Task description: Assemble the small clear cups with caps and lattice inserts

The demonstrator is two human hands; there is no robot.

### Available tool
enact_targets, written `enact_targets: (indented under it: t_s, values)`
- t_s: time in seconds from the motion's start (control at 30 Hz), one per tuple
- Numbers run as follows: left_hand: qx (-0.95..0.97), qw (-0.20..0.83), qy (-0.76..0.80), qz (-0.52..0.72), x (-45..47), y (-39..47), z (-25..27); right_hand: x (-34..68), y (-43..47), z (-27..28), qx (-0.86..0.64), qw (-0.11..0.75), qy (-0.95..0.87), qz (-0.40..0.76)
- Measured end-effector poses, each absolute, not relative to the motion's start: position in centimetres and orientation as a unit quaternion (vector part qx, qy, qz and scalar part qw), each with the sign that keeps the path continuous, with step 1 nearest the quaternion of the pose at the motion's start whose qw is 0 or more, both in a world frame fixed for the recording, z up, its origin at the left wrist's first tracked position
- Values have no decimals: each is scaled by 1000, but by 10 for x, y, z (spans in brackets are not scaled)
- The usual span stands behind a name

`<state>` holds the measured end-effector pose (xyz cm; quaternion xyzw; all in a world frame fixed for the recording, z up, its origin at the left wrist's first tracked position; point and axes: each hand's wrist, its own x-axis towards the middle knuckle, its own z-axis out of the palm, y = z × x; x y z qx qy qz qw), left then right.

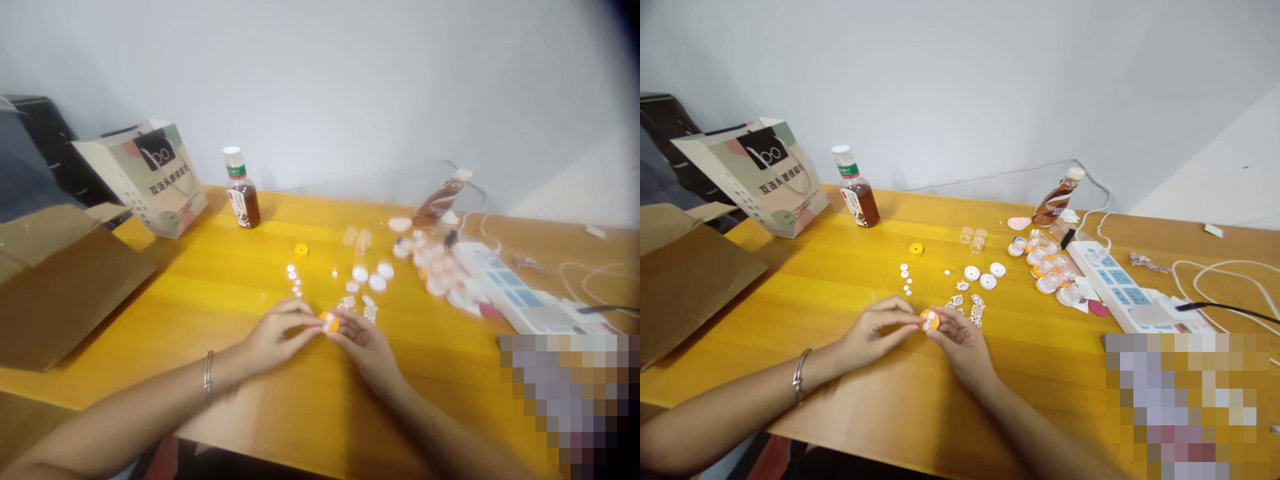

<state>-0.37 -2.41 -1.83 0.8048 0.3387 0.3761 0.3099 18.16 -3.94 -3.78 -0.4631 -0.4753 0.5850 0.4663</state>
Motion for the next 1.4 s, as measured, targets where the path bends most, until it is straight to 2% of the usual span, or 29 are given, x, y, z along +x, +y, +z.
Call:
enact_targets:
  t_s: [0.13, 0.3, 0.43, 0.7, 0.87, 0.93, 1.03, 1.1, 1.2, 1.4]
  values:
    - [795, 278, 374, 388, -3, 3, -12, 184, -39, -36, -478, 501, -447, 565]
    - [882, 204, 326, 272, 25, 62, -10, 185, -40, -35, -479, 549, -415, 546]
    - [917, 227, 271, 183, 60, 96, -15, 186, -39, -36, -478, 565, -425, 522]
    - [897, 272, 287, 200, 84, 114, -27, 189, -39, -36, -480, 553, -443, 517]
    - [851, 327, 311, 267, 66, 105, -19, 191, -37, -35, -478, 568, -434, 511]
    - [813, 381, 325, 298, 52, 93, -17, 192, -35, -33, -478, 568, -432, 512]
    - [652, 589, 320, 356, 31, 67, -16, 194, -32, -29, -485, 563, -436, 508]
    - [562, 668, 312, 375, 20, 48, -16, 194, -31, -28, -489, 555, -447, 503]
    - [511, 712, 297, 379, 11, 26, -17, 192, -32, -29, -487, 539, -470, 502]
    - [514, 727, 277, 362, 8, 17, -19, 191, -33, -33, -485, 523, -496, 495]
